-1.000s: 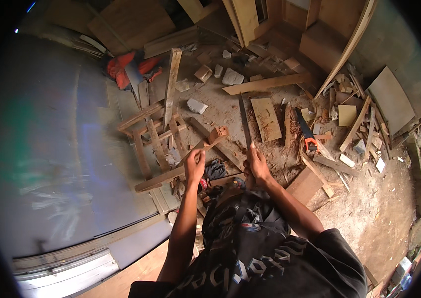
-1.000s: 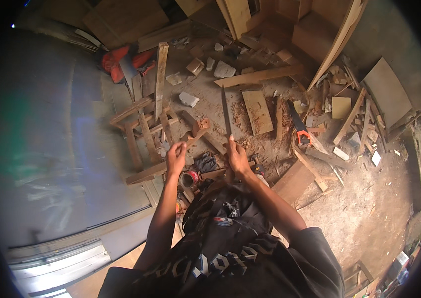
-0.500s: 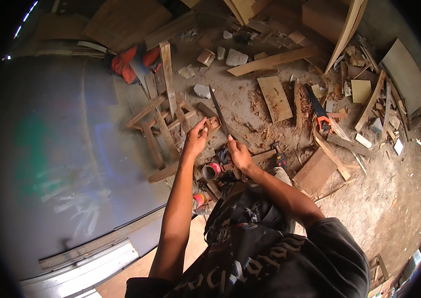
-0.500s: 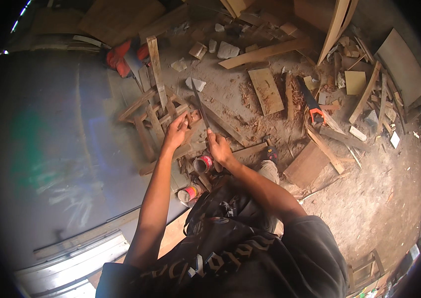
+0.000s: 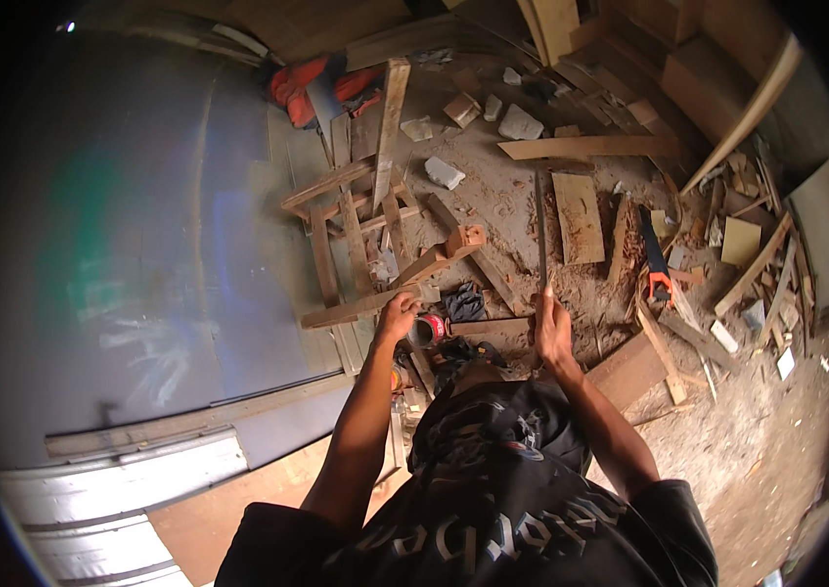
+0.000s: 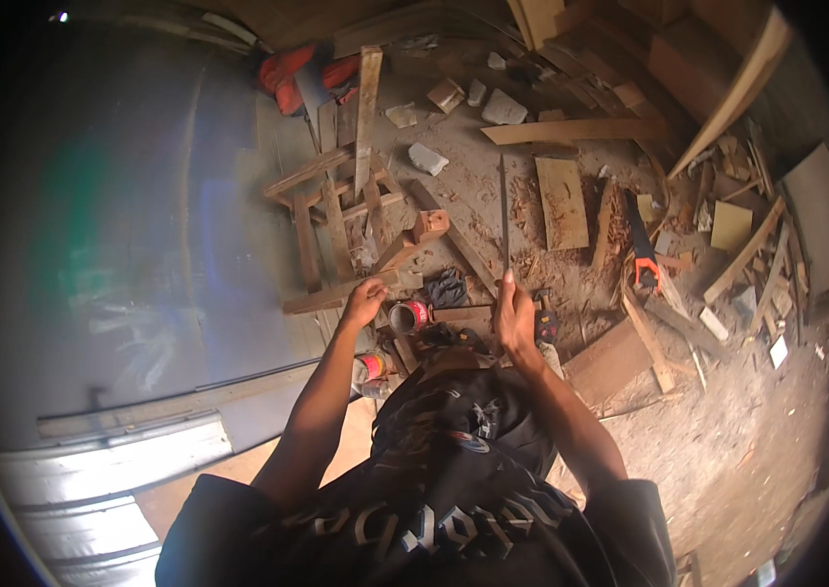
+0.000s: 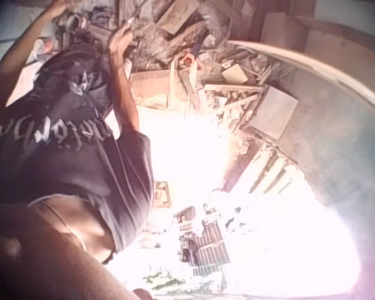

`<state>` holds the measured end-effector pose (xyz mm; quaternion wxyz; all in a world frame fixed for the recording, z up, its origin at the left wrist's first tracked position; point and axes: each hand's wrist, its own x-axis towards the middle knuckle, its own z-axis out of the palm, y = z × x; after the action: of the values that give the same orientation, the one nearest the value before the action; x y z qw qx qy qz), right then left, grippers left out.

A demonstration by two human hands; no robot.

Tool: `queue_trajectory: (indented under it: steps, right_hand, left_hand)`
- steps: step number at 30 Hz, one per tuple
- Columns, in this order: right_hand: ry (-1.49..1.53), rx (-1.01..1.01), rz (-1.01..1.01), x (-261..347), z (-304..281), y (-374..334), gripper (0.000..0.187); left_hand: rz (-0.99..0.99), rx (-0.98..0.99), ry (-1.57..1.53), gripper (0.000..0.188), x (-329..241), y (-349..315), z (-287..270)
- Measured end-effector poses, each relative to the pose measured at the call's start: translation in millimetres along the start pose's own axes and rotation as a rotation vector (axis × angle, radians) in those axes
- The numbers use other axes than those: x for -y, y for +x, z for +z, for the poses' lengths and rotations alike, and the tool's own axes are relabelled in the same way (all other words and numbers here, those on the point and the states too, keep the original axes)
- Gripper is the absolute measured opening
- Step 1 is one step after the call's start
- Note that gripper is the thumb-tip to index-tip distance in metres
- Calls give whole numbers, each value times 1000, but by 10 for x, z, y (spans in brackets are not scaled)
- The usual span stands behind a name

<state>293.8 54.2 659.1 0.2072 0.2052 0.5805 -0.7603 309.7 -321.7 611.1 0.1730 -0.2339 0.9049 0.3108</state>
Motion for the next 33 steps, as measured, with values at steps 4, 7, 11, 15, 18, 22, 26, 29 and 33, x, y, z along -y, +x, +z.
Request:
queue_trajectory:
  steps: [4,7,11,15,18,22,26,29,33]
  right_hand:
    - [77,76,-192,89,219,-286,48]
    - [26,183,-268,122,539,-383,46]
    - [-376,103,-130,-358,957,-117,58]
    - [-446,60,-103,-910,1137,144,59]
    - [-496,-30,-211,-738,1299,193,57]
    - [-262,-58,-344,948,1928,-229,53]
    - [-47,-93,-1000,1865,2454,-348,50]
    - [218,-3,-961,1570,2321,-291,52]
    - [-764,-384,-158,-1006,1483,451,57]
  left_hand:
    - [-89,-19,129,59,209,7,134]
    - [-36,-126,156,72,125,42,189]
    - [35,-96,107,93,-7,329,188]
    - [148,12,172,91,-96,716,245]
    - [228,87,131,83,94,995,389]
    - [310,88,282,78,94,1009,372]
    - [389,52,411,80,389,1203,239]
    - [418,129,357,75,235,1189,172]
    - [596,1,499,65,116,1311,416]
